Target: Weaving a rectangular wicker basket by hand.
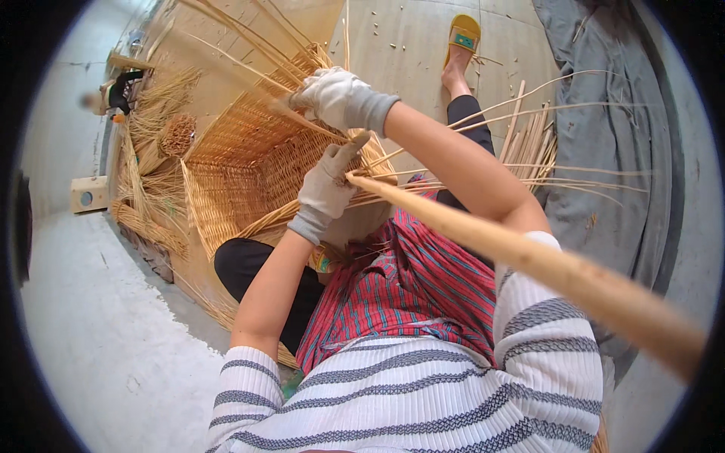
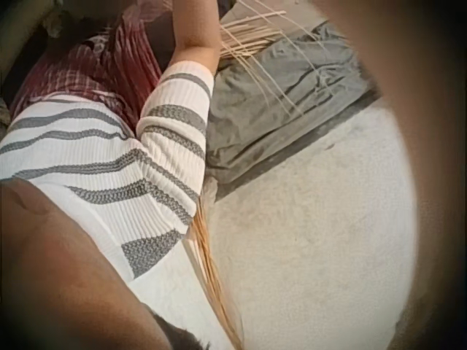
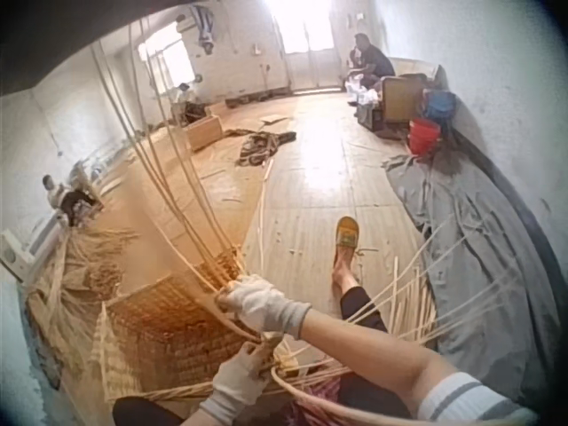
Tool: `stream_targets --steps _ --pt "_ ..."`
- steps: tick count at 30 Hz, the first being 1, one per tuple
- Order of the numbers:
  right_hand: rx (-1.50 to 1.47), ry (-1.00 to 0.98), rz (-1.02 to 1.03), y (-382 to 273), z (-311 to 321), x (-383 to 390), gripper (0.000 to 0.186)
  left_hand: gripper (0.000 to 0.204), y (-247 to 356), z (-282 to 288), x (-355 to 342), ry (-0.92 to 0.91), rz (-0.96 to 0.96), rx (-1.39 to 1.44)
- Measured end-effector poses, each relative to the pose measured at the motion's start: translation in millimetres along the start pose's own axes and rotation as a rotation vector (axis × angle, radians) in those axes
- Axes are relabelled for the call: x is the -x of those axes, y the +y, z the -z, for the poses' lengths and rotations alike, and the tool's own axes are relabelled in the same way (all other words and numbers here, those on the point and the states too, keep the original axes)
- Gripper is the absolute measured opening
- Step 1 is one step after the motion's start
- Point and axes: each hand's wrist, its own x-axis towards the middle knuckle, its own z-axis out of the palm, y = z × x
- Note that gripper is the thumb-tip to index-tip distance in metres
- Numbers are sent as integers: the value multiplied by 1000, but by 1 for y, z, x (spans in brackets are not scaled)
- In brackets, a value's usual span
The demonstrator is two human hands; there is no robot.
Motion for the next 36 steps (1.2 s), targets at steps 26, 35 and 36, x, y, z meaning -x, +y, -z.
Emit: stream_targets --steps 26,35,36 --pt "-319 -103 -500 -29 -25 101 50 23 -29 -21 48 240 46 451" --pt "-205 -206 -833 -54 -9 101 45 14 -11 -27 30 317 -123 -226" --pt "-168 -171 -832 -46 -18 109 44 29 -1 -20 38 291 -123 -226"
